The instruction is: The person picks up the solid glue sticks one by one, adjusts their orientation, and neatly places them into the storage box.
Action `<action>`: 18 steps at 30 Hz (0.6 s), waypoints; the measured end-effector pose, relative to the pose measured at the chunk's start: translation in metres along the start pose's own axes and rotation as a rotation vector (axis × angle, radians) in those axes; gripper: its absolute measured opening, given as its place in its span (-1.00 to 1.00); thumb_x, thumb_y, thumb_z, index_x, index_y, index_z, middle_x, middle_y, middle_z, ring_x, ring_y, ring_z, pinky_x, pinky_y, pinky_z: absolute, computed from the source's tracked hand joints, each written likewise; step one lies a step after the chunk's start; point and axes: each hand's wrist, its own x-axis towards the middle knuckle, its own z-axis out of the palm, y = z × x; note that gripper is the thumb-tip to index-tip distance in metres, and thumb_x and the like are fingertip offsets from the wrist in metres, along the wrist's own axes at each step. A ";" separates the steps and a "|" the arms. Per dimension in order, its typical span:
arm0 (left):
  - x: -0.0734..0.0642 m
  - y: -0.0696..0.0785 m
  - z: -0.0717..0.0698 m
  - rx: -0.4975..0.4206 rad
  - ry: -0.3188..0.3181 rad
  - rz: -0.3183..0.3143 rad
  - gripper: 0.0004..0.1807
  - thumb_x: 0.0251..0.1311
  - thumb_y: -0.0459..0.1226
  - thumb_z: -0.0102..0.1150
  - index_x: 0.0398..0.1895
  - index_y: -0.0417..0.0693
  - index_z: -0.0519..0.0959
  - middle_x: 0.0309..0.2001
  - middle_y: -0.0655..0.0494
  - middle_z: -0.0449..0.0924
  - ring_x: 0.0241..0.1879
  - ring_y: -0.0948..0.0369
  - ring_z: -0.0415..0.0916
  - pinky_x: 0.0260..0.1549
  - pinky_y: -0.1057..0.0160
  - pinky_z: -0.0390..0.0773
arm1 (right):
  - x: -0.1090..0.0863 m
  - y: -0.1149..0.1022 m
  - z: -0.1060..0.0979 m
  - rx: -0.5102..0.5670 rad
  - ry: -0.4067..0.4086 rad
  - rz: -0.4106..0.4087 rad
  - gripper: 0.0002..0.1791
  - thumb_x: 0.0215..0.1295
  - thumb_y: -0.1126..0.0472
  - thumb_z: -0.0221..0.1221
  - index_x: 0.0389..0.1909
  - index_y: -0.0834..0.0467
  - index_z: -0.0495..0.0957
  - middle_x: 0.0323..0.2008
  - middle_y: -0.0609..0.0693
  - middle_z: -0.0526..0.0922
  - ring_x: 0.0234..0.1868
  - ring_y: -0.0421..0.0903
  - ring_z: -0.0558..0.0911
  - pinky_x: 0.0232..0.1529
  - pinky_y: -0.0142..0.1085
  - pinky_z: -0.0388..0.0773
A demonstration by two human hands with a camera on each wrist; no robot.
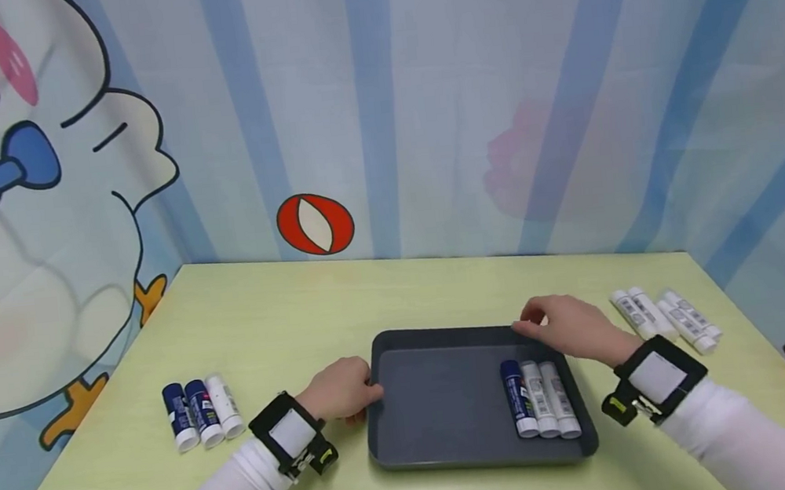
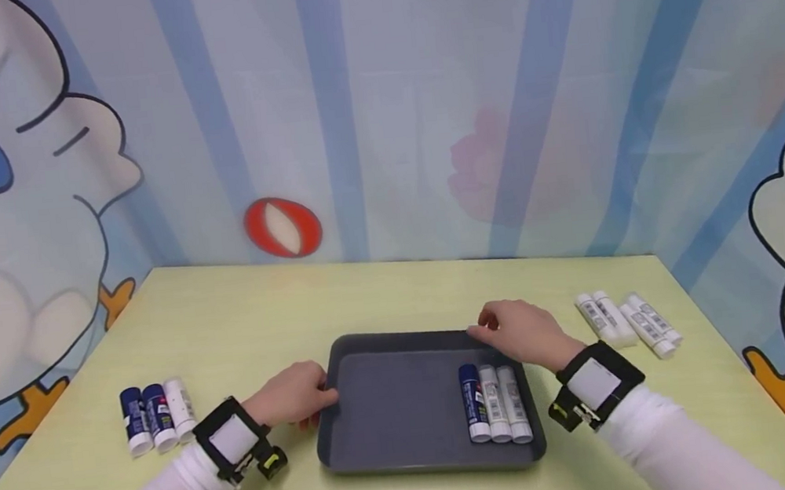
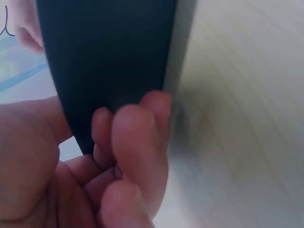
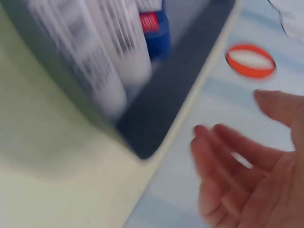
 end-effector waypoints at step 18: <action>0.000 0.001 0.000 -0.007 -0.008 0.003 -0.59 0.24 -0.30 0.10 -0.81 -0.10 0.45 -0.86 0.20 0.44 -0.85 0.20 0.44 -0.76 0.34 0.24 | -0.018 0.115 -0.023 -0.019 0.179 0.221 -0.23 0.40 -0.04 0.09 0.25 0.58 0.17 0.08 0.57 0.28 -0.04 0.41 0.46 -0.14 0.19 0.43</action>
